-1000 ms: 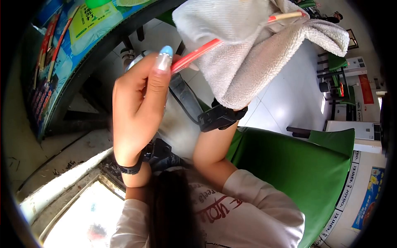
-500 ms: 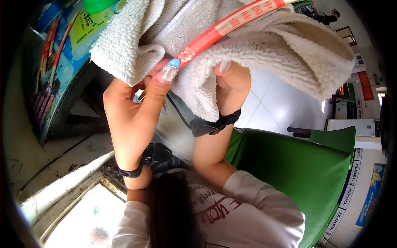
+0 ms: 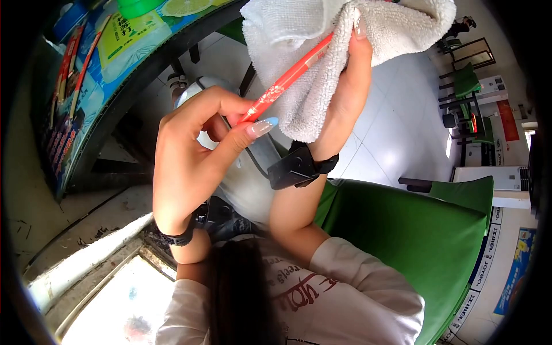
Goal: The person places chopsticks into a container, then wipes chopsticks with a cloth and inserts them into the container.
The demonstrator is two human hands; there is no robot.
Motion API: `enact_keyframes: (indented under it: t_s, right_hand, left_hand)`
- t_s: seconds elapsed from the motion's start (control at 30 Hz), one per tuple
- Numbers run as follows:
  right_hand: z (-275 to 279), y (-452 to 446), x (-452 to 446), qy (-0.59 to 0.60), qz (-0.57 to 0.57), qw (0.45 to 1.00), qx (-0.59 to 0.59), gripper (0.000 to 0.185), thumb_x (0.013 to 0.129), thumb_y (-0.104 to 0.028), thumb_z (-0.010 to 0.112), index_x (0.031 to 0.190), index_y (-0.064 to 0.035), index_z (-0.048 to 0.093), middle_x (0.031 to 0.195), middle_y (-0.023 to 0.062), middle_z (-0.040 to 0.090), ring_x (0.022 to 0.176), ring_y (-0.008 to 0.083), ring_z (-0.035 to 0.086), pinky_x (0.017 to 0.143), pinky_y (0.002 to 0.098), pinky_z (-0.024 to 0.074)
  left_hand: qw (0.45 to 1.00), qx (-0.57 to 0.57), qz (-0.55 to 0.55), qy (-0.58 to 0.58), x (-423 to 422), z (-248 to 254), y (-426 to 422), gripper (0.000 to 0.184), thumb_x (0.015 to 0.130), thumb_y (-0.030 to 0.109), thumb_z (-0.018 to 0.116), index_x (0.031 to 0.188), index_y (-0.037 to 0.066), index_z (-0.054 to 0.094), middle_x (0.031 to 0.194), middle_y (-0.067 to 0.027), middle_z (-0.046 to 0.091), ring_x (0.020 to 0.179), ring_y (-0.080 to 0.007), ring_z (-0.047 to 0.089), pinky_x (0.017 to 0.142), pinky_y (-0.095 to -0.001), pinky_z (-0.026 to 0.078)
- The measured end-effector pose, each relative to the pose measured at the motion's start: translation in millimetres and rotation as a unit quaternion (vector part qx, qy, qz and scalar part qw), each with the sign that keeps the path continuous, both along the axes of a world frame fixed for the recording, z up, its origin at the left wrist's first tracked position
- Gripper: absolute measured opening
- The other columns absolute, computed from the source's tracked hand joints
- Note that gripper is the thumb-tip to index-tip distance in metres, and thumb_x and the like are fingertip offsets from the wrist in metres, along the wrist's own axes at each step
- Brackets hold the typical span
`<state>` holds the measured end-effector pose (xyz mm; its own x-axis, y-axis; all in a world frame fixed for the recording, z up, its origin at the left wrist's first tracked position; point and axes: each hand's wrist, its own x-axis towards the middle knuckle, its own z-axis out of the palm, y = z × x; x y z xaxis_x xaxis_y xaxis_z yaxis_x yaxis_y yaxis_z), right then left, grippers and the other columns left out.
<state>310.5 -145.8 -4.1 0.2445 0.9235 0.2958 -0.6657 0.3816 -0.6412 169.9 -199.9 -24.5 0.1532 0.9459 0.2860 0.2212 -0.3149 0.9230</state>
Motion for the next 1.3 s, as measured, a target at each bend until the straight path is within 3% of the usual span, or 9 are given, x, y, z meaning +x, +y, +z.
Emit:
enact_keyframes:
  t_s: [0.13, 0.2, 0.33, 0.67, 0.77, 1.07, 1.13, 1.2, 1.3]
  right_hand:
    - [16.8, -15.6, -23.1, -0.025, -0.021, 0.998, -0.055, 0.034, 0.083, -0.021, 0.056, 0.109, 0.0001, 0.052, 0.097, 0.0074, 0.058, 0.088, 0.0154, 0.056, 0.076, 0.0274, 0.0449]
    - [-21.2, -3.2, 0.7, -0.165, 0.121, 0.978, 0.034, 0.042, 0.077, -0.01, 0.058, 0.116, 0.0016, 0.048, 0.103, 0.0093, 0.058, 0.093, 0.0183, 0.057, 0.08, 0.0276, 0.0448]
    - [-4.3, -0.1, -18.5, -0.119, 0.168, 0.975, 0.079, 0.044, 0.069, 0.003, 0.061, 0.112, 0.003, 0.052, 0.101, 0.01, 0.06, 0.091, 0.0188, 0.058, 0.079, 0.029, 0.0454]
    - [13.8, -2.9, -5.2, -0.086, 0.075, 0.993, -0.037, 0.031, 0.086, -0.01, 0.049, 0.113, 0.0057, 0.051, 0.099, 0.0134, 0.06, 0.087, 0.0204, 0.06, 0.078, 0.0291, 0.0466]
    - [10.6, -1.5, -1.3, -0.099, 0.042, 0.992, -0.072, 0.031, 0.091, -0.014, 0.045, 0.113, 0.0065, 0.05, 0.099, 0.0144, 0.06, 0.086, 0.0208, 0.06, 0.078, 0.0291, 0.047]
    - [2.5, -2.2, 1.1, -0.067, 0.076, 0.995, 0.013, 0.032, 0.089, -0.014, 0.049, 0.115, 0.0058, 0.047, 0.091, 0.0124, 0.06, 0.082, 0.0197, 0.059, 0.074, 0.0293, 0.0468]
    - [7.6, -5.4, 17.1, -0.076, 0.213, 0.973, 0.046, 0.033, 0.088, -0.012, 0.051, 0.116, 0.0056, 0.046, 0.091, 0.0118, 0.059, 0.079, 0.0192, 0.059, 0.072, 0.0285, 0.0469]
    - [2.4, -3.3, 7.2, -0.133, 0.106, 0.986, 0.001, 0.034, 0.086, -0.009, 0.053, 0.116, 0.0066, 0.045, 0.091, 0.0138, 0.059, 0.072, 0.0204, 0.06, 0.064, 0.0275, 0.0485]
    - [26.2, -11.0, -2.0, -0.029, 0.113, 0.99, -0.072, 0.035, 0.086, -0.007, 0.053, 0.116, 0.0071, 0.045, 0.093, 0.0155, 0.058, 0.071, 0.0208, 0.06, 0.061, 0.0273, 0.049]
  left_hand:
    - [0.995, 0.01, 0.051, -0.086, 15.4, 5.8, -2.3, 0.012, 0.077, 0.002, 0.067, 0.087, -0.001, 0.061, 0.073, -0.0003, 0.057, 0.056, -0.0041, 0.046, 0.05, -0.0185, 0.038]
    - [0.988, 0.02, 0.057, -0.145, 17.3, 5.8, -3.1, 0.013, 0.078, 0.003, 0.067, 0.088, -0.001, 0.06, 0.071, 0.0002, 0.056, 0.055, -0.0039, 0.047, 0.05, -0.0176, 0.038]
    - [0.986, 0.022, 0.069, -0.152, 5.6, -0.3, -0.3, 0.013, 0.08, 0.005, 0.066, 0.088, 0.0, 0.057, 0.074, -0.0003, 0.055, 0.058, -0.0039, 0.048, 0.051, -0.0171, 0.042]
    - [1.0, -0.017, 0.001, -0.016, -4.5, -4.5, 3.2, 0.011, 0.081, 0.004, 0.062, 0.091, 0.002, 0.059, 0.07, -0.0027, 0.058, 0.054, -0.0069, 0.051, 0.046, -0.0201, 0.036]
    - [0.997, -0.052, -0.027, 0.06, -12.8, -0.5, 5.2, 0.012, 0.085, 0.008, 0.061, 0.093, 0.0, 0.058, 0.077, -0.0019, 0.058, 0.062, -0.0049, 0.05, 0.053, -0.0193, 0.042]
    - [0.999, -0.009, -0.004, 0.047, -3.0, -1.2, 5.5, 0.013, 0.083, 0.007, 0.062, 0.093, -0.001, 0.059, 0.073, -0.0018, 0.059, 0.059, -0.0049, 0.049, 0.052, -0.0192, 0.042]
    - [1.0, 0.014, 0.021, 0.014, 3.2, -4.8, 6.8, 0.012, 0.079, 0.005, 0.064, 0.09, 0.002, 0.061, 0.067, -0.0019, 0.058, 0.056, -0.0073, 0.049, 0.05, -0.0208, 0.037]
    - [0.999, 0.02, 0.036, -0.007, 6.7, -5.4, 7.2, 0.012, 0.078, 0.004, 0.065, 0.089, 0.003, 0.062, 0.064, -0.0019, 0.058, 0.054, -0.0085, 0.048, 0.049, -0.0216, 0.035]
    - [0.999, 0.002, 0.043, -0.013, 7.6, -4.4, 7.0, 0.013, 0.078, 0.004, 0.065, 0.09, 0.002, 0.062, 0.064, -0.0023, 0.058, 0.054, -0.0082, 0.049, 0.05, -0.0213, 0.036]
